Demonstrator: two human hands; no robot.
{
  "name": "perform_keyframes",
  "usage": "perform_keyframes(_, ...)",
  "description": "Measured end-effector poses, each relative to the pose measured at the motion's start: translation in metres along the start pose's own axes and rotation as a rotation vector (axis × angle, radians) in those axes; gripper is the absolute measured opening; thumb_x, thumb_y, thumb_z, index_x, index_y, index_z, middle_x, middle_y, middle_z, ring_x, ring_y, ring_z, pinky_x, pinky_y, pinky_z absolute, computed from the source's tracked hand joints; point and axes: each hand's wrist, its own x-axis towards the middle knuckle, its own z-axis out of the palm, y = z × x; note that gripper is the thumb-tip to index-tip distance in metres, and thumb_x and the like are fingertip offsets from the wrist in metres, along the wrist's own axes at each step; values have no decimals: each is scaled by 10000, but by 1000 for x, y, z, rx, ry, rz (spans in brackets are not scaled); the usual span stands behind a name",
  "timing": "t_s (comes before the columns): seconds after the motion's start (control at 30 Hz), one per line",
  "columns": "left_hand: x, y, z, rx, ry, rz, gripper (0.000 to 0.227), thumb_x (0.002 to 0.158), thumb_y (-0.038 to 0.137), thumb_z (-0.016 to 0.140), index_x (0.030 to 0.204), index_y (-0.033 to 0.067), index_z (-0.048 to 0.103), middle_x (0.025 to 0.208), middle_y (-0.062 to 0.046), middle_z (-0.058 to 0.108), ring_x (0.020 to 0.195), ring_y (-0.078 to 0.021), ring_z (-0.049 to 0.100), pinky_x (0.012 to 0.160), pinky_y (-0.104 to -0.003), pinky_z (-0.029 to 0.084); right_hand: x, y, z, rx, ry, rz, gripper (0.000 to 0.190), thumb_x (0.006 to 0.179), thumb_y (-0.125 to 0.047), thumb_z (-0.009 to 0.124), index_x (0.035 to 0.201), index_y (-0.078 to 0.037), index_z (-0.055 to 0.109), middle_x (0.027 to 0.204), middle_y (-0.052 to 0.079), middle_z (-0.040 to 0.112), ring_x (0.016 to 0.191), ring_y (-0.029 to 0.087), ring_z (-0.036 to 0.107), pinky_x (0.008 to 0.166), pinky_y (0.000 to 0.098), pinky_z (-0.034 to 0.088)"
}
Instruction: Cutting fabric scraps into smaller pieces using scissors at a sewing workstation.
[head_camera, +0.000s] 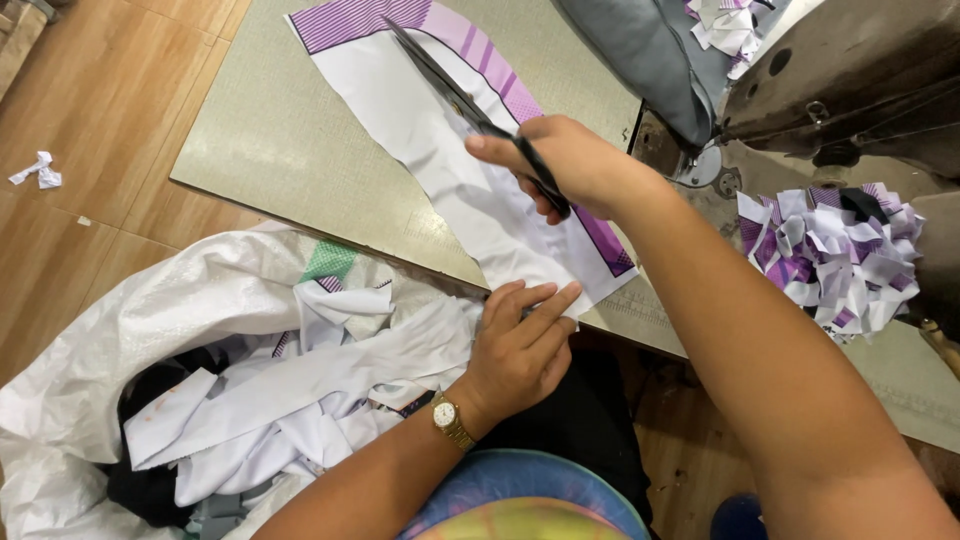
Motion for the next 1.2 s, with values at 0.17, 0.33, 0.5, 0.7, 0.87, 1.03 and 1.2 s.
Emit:
perform_keyframes(0.17, 3, 0, -7, 1, -64, 15, 54, 978, 87, 701, 1006, 100, 746, 1400, -55, 757, 1200, -293, 690, 1136, -496, 487, -5, -38, 6, -27, -45, 47, 563, 925, -618, 746, 887, -98, 534, 637, 51, 481, 503, 202, 511, 463, 353, 468)
perform_keyframes(0.33, 5, -1, -10, 2, -104, 38, 63, 998, 41, 687, 1004, 73, 741, 1430, -66, 735, 1196, -310, 667, 1129, -517, 488, 7, -50, 16, -73, -25, 90, 517, 1028, -529, 755, 885, -112, 484, 743, 34, 499, 567, 173, 514, 522, 325, 487)
perform_keyframes(0.5, 4, 0, -11, -10, -130, 20, 76, 997, 58, 678, 1028, 85, 742, 1438, -62, 728, 1242, -302, 663, 1157, -513, 461, 10, -58, 21, -28, -32, 108, 590, 958, -620, 712, 857, -100, 451, 739, 59, 483, 560, 204, 469, 526, 336, 429)
perform_keyframes(0.7, 4, 2, -11, -12, -123, 19, 54, 999, 52, 683, 1013, 78, 729, 1448, -59, 716, 1236, -314, 661, 1135, -541, 485, 13, -60, 25, -149, 5, 91, 567, 1001, -606, 731, 901, -126, 446, 736, 44, 560, 504, 194, 527, 519, 352, 304)
perform_keyframes(0.87, 20, 7, -26, -88, -158, 12, 82, 949, -6, 656, 994, 60, 673, 1459, -104, 694, 1201, -338, 648, 1101, -537, 486, -18, -46, 5, -11, 16, 50, 545, 1031, -496, 787, 833, -114, 453, 681, 27, 459, 524, 173, 409, 511, 319, 381)
perform_keyframes(1.03, 33, 4, -39, -258, -145, -112, 99, 951, -27, 636, 1014, 49, 639, 1525, -233, 611, 1214, -401, 670, 1116, -540, 478, -69, 31, -26, 73, 63, -57, 520, 985, -455, 806, 786, -155, 430, 610, -7, 420, 484, 151, 439, 445, 340, 325)
perform_keyframes(1.2, 44, -31, -36, -43, -149, -114, 150, 846, 2, 715, 948, 87, 646, 1346, -204, 698, 1221, -431, 651, 1061, -552, 473, -149, 119, -45, 189, 145, -101, 357, 962, -253, 799, 783, 0, 621, 402, 172, 518, 278, 260, 532, 327, 311, 381)
